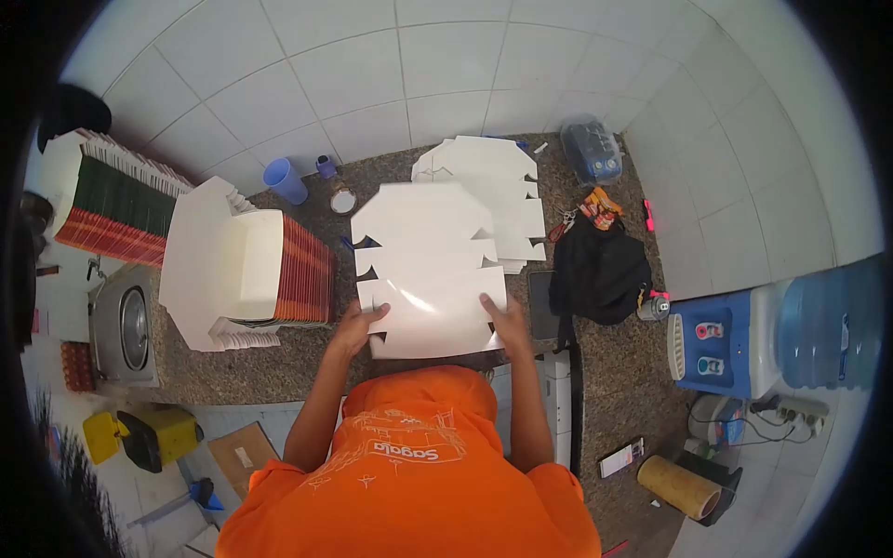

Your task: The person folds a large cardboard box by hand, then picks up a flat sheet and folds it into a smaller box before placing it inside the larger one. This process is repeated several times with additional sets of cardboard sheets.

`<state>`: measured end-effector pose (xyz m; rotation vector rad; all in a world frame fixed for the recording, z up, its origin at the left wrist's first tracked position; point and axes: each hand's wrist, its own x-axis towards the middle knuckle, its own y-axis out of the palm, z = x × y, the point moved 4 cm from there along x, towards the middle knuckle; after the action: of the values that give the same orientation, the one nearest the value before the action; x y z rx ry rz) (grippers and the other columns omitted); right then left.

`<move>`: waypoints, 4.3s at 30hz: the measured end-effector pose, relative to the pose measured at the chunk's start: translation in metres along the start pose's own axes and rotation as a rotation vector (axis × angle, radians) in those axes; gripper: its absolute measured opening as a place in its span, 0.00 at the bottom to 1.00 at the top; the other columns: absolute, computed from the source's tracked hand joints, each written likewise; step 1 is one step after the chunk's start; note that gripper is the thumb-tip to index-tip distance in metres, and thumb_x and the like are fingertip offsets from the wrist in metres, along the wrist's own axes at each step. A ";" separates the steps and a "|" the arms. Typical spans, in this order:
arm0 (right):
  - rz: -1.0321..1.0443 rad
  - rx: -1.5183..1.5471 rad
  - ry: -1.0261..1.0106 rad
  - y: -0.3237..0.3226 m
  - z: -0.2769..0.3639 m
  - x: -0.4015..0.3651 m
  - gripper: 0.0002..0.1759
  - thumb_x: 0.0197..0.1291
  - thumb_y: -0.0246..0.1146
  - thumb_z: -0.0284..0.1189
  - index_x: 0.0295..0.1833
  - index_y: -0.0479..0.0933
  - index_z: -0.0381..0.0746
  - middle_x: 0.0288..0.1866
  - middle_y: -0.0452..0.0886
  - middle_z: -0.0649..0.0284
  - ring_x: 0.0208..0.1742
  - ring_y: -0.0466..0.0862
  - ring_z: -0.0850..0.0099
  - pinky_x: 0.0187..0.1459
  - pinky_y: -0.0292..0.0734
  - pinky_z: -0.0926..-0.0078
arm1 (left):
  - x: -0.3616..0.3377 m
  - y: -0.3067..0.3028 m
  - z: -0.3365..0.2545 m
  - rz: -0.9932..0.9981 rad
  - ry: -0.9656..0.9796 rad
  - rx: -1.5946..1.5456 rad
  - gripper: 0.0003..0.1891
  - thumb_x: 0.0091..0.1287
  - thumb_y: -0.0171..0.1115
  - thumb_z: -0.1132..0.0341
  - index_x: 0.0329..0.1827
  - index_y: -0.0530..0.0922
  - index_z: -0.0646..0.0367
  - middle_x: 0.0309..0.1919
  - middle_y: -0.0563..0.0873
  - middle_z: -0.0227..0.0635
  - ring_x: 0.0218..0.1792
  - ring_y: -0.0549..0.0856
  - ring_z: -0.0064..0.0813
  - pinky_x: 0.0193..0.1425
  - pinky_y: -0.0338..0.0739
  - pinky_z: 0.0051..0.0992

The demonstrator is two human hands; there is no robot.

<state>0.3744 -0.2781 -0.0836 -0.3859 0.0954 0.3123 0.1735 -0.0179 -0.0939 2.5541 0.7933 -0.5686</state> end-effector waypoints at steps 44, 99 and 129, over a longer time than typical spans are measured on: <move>0.220 -0.040 -0.856 0.048 0.181 -0.043 0.26 0.62 0.74 0.25 0.67 0.85 0.45 0.81 0.69 0.45 0.77 0.75 0.47 0.68 0.79 0.58 | -0.043 0.125 -0.137 0.035 0.342 -0.536 0.12 0.84 0.57 0.60 0.56 0.81 0.58 0.46 0.88 0.29 0.42 0.86 0.19 0.49 0.81 0.23; 0.184 0.128 -0.402 0.002 0.132 -0.022 0.21 0.80 0.57 0.37 0.64 0.80 0.32 0.57 0.80 0.49 0.61 0.81 0.55 0.62 0.74 0.59 | -0.088 0.029 -0.136 0.310 0.281 0.311 0.23 0.75 0.71 0.57 0.63 0.81 0.66 0.49 0.90 0.36 0.45 0.89 0.21 0.50 0.88 0.28; 0.253 0.100 -1.006 0.038 0.156 -0.090 0.15 0.58 0.76 0.28 0.50 0.85 0.39 0.56 0.79 0.54 0.57 0.80 0.57 0.57 0.78 0.60 | -0.079 0.077 -0.111 0.042 0.086 -0.300 0.09 0.80 0.62 0.67 0.56 0.83 0.62 0.47 0.90 0.32 0.42 0.88 0.18 0.48 0.84 0.25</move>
<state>0.2825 -0.2104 0.0602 -0.0827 -0.8294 0.7160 0.1892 -0.0568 0.0571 2.3242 0.7870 -0.3025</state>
